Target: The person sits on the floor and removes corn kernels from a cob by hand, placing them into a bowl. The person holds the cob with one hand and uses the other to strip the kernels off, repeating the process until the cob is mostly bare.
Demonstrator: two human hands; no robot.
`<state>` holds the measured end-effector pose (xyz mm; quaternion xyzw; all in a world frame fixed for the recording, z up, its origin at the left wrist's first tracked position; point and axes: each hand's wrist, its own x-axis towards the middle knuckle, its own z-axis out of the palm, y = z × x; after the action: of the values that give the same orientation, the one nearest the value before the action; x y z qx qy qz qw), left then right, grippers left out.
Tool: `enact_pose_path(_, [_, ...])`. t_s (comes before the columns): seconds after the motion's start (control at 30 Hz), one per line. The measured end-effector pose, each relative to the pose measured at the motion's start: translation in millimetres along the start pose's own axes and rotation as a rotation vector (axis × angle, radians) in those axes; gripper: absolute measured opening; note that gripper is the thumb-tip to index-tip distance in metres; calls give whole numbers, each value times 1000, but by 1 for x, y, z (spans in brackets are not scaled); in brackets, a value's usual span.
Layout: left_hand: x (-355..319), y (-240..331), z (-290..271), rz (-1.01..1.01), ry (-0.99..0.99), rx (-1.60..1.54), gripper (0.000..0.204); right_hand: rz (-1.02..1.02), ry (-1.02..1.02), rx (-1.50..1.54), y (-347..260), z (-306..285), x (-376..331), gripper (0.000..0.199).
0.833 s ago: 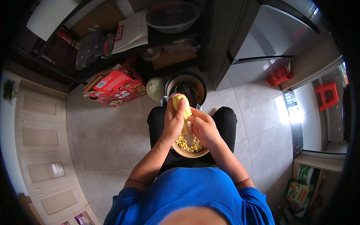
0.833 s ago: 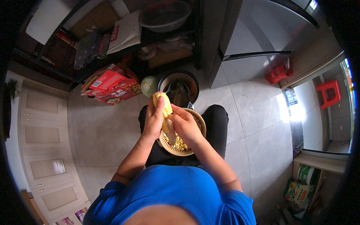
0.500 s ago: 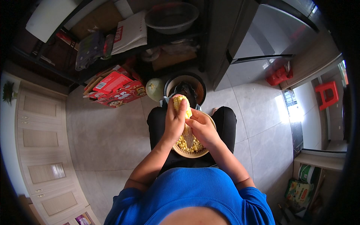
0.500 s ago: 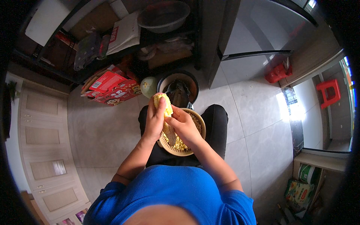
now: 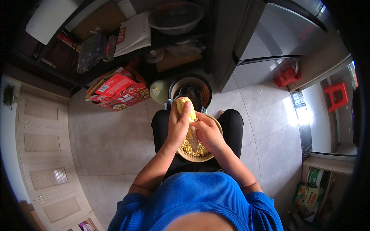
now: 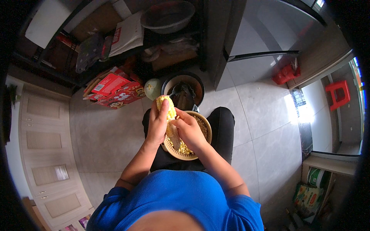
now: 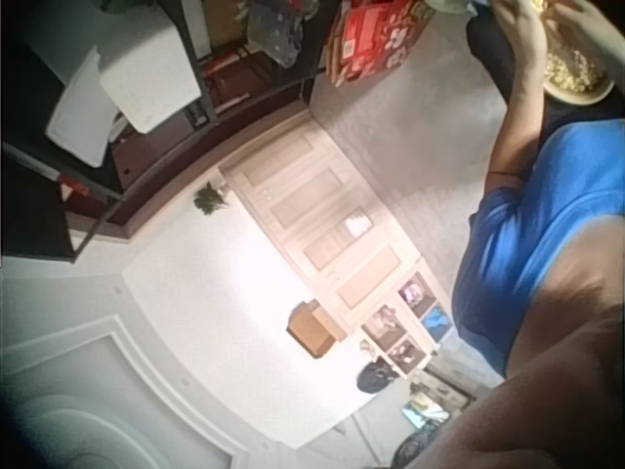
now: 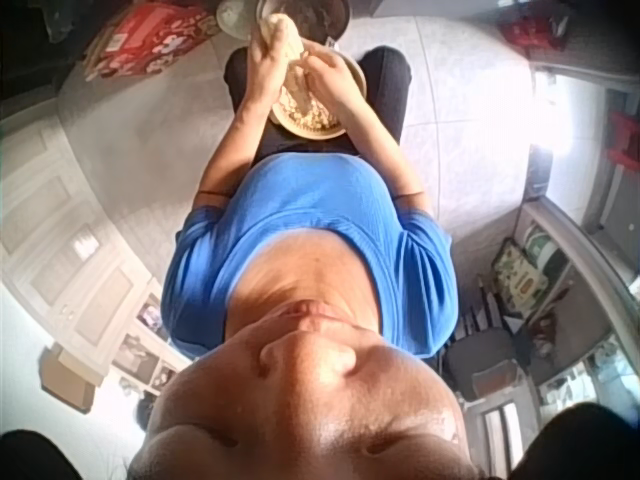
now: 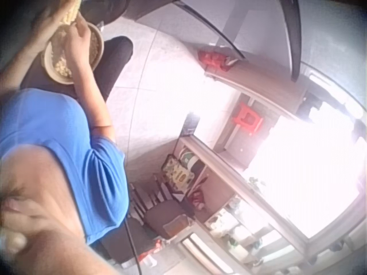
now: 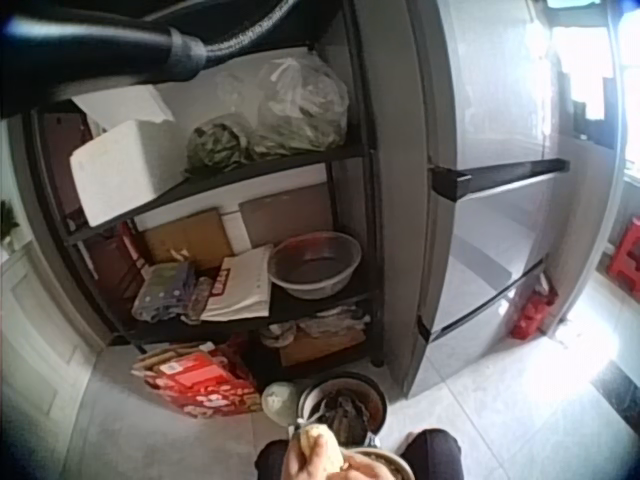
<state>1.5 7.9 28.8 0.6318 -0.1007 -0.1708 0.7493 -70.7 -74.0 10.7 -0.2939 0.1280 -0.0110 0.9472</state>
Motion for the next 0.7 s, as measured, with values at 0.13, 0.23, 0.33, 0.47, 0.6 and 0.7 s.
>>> enact_pose_path(0.13, [1, 2, -8, -216, -34, -323, 32, 93, 123, 259, 9, -16, 4, 26])
enact_pose_path(0.23, [0, 4, -11, -347, -90, -526, 38, 184, 341, -75, 36, -51, -1, 19])
enact_pose_path(0.33, [1, -3, -14, -400, -108, -686, 40, -252, 42, -1454, 47, -68, -12, 10])
enact_pose_path(0.47, [0, -6, -15, -363, -167, -628, 42, -340, 134, -1269, 40, -62, -14, 18])
enact_pose_path(0.6, [-4, 2, -10, -335, -131, -445, 41, -81, 116, -295, 1, -24, -6, 34])
enact_pose_path(0.7, [-8, -2, -9, -234, -159, -361, 41, -179, -15, -386, -19, 6, -14, 49])
